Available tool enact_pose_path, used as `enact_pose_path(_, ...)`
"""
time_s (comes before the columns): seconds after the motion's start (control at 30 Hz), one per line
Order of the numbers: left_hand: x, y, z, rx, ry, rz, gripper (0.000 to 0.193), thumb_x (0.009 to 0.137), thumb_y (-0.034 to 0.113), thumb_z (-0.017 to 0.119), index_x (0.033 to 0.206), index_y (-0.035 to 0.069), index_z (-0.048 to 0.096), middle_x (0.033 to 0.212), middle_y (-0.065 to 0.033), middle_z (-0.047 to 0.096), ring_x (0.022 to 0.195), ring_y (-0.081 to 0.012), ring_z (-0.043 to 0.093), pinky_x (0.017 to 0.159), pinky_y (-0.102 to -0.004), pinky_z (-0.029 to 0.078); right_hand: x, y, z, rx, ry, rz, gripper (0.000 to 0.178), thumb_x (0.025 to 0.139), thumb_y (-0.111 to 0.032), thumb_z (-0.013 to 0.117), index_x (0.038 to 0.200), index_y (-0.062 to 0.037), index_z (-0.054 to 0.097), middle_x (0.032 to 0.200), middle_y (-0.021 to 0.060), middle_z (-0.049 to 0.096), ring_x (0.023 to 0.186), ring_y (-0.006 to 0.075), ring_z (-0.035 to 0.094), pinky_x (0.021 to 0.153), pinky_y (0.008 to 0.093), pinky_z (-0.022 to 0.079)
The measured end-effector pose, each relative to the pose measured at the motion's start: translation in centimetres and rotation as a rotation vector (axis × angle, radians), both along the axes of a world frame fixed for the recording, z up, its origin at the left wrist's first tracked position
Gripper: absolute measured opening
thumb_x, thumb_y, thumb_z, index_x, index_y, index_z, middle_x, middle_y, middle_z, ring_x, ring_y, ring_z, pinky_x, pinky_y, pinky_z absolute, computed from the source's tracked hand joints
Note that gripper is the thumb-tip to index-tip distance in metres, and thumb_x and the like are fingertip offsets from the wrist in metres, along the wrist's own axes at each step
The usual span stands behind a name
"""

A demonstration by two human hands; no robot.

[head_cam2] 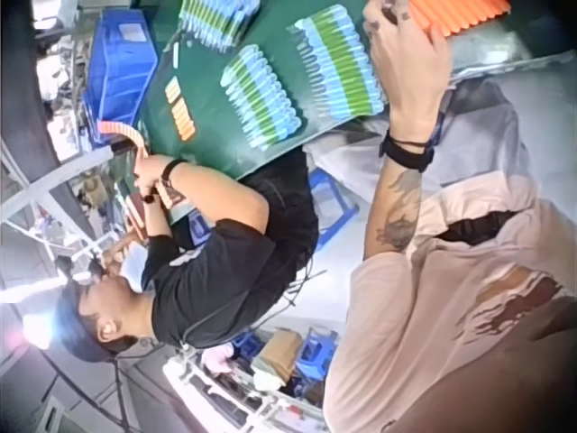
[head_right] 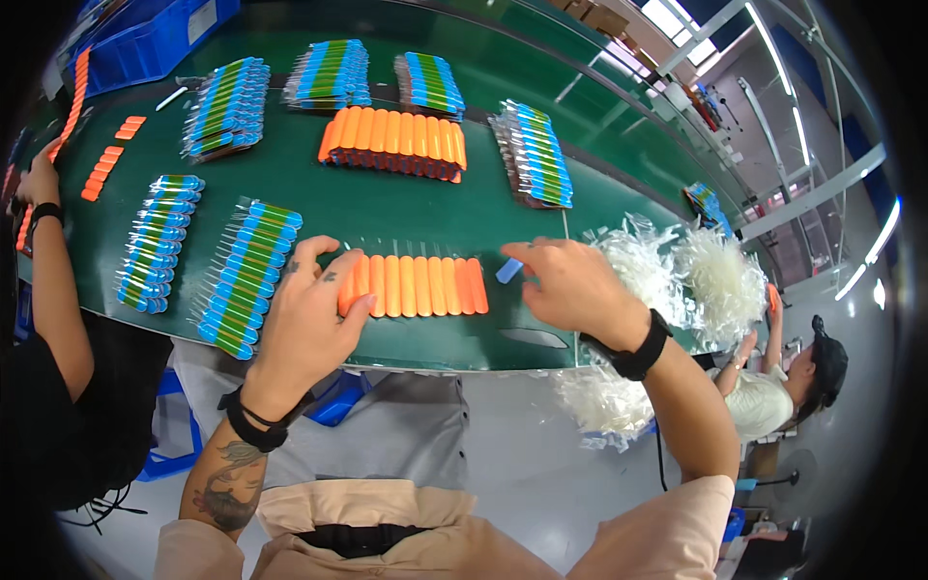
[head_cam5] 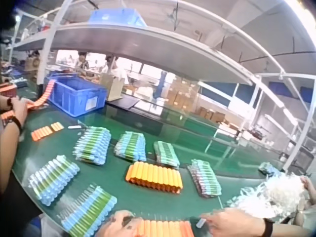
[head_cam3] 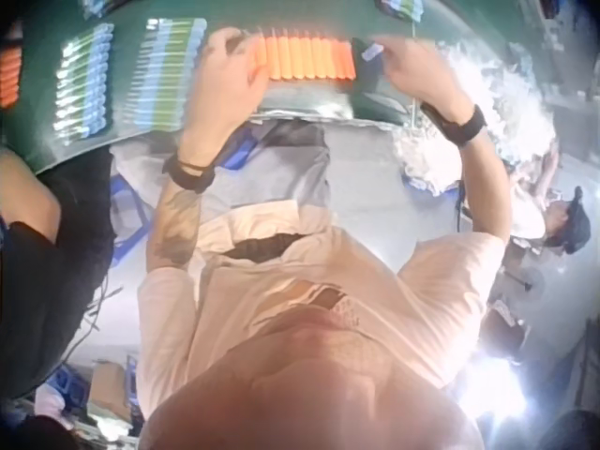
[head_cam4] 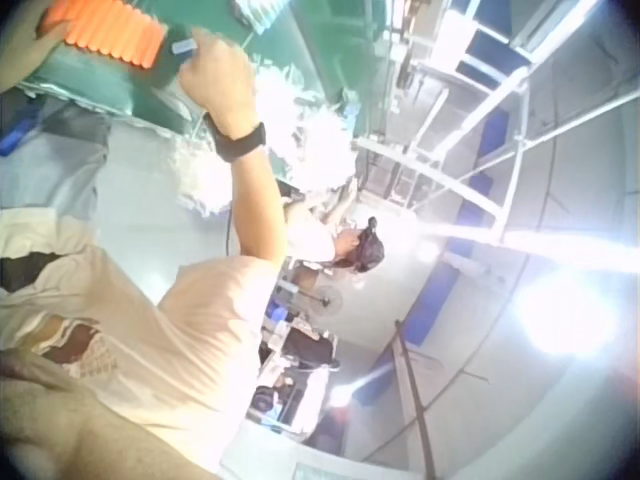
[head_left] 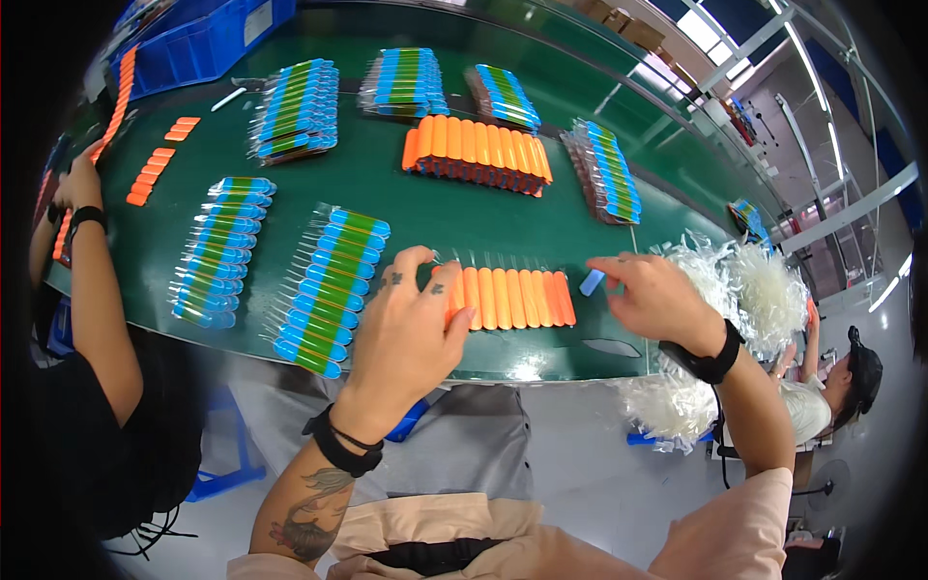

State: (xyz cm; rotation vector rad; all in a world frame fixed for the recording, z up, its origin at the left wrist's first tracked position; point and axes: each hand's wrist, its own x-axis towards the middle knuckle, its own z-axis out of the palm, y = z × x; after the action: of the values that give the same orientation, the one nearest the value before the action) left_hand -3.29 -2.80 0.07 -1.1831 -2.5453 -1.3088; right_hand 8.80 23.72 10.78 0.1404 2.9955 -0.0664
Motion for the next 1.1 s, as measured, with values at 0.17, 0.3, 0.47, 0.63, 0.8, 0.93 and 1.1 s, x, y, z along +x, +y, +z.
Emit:
enact_pose_path(0.17,0.2,-0.7,0.3,-0.029,0.066,-0.108,0.055,0.078,0.027,0.082,0.125,0.002,0.067,0.132,-0.0195,0.053,0.112,-0.0389,0.057,0.092,-0.0474,0.052,1.6,2.2,-1.5,0.249,-0.038,0.113,0.055,0.072,-0.002,0.065,0.127,-0.0077,0.066,0.122,0.0155,0.064,0.095,0.0368,0.070,0.081,0.0451,0.058)
enact_pose_path(0.3,0.2,-0.7,0.4,-0.057,0.093,-0.135,0.054,0.078,0.026,0.082,0.125,0.002,0.067,0.132,-0.0179,0.054,0.111,-0.0375,0.058,0.092,-0.0470,0.052,1.2,1.8,-1.7,0.293,0.043,0.220,0.058,0.071,-0.004,0.068,0.129,-0.0088,0.064,0.122,0.0136,0.062,0.096,0.0330,0.070,0.081,0.0428,0.058)
enact_pose_path(0.47,0.2,-0.8,-0.1,-0.036,0.120,-0.114,0.047,0.080,0.020,0.082,0.122,0.002,0.069,0.133,-0.0161,0.056,0.107,-0.0338,0.060,0.088,-0.0424,0.051,0.1,1.9,-2.5,0.308,0.147,0.378,0.042,0.072,-0.006,0.068,0.113,-0.0076,0.068,0.112,0.0101,0.065,0.090,0.0300,0.069,0.078,0.0411,0.057)
enact_pose_path(0.63,0.4,-0.8,-0.1,0.018,0.100,-0.136,0.028,0.088,0.023,0.075,0.106,0.002,0.071,0.124,-0.0104,0.060,0.102,-0.0313,0.063,0.084,-0.0441,0.053,-0.2,2.4,-2.9,0.300,0.040,0.394,0.027,0.072,-0.008,0.069,0.099,-0.0068,0.066,0.099,0.0090,0.068,0.089,0.0312,0.068,0.077,0.0442,0.054)
enact_pose_path(0.8,0.4,-1.0,-0.1,0.059,0.147,-0.129,0.025,0.090,0.018,0.073,0.109,0.002,0.071,0.122,-0.0130,0.064,0.101,-0.0340,0.067,0.085,-0.0436,0.053,-0.5,1.6,-2.7,0.268,0.013,0.298,0.017,0.075,-0.008,0.067,0.090,-0.0038,0.060,0.087,0.0128,0.069,0.080,0.0334,0.068,0.070,0.0442,0.054)
enact_pose_path(0.93,0.3,-1.0,-0.4,0.088,0.104,-0.163,0.022,0.090,0.016,0.073,0.107,0.003,0.071,0.119,-0.0131,0.067,0.104,-0.0346,0.067,0.086,-0.0436,0.054,-1.3,0.3,-1.5,-0.059,0.082,0.109,0.014,0.082,-0.008,0.064,0.096,-0.0036,0.061,0.077,0.0163,0.068,0.075,0.0366,0.069,0.068,0.0455,0.055)
enact_pose_path(1.1,0.4,-1.1,-0.3,0.154,0.048,-0.197,0.021,0.088,0.012,0.073,0.107,0.003,0.071,0.119,-0.0132,0.067,0.104,-0.0347,0.067,0.087,-0.0434,0.054,-2.6,0.6,-2.4,-0.164,0.062,0.079,0.021,0.090,-0.013,0.063,0.110,-0.0071,0.065,0.082,0.0192,0.071,0.075,0.0396,0.069,0.068,0.0484,0.054)
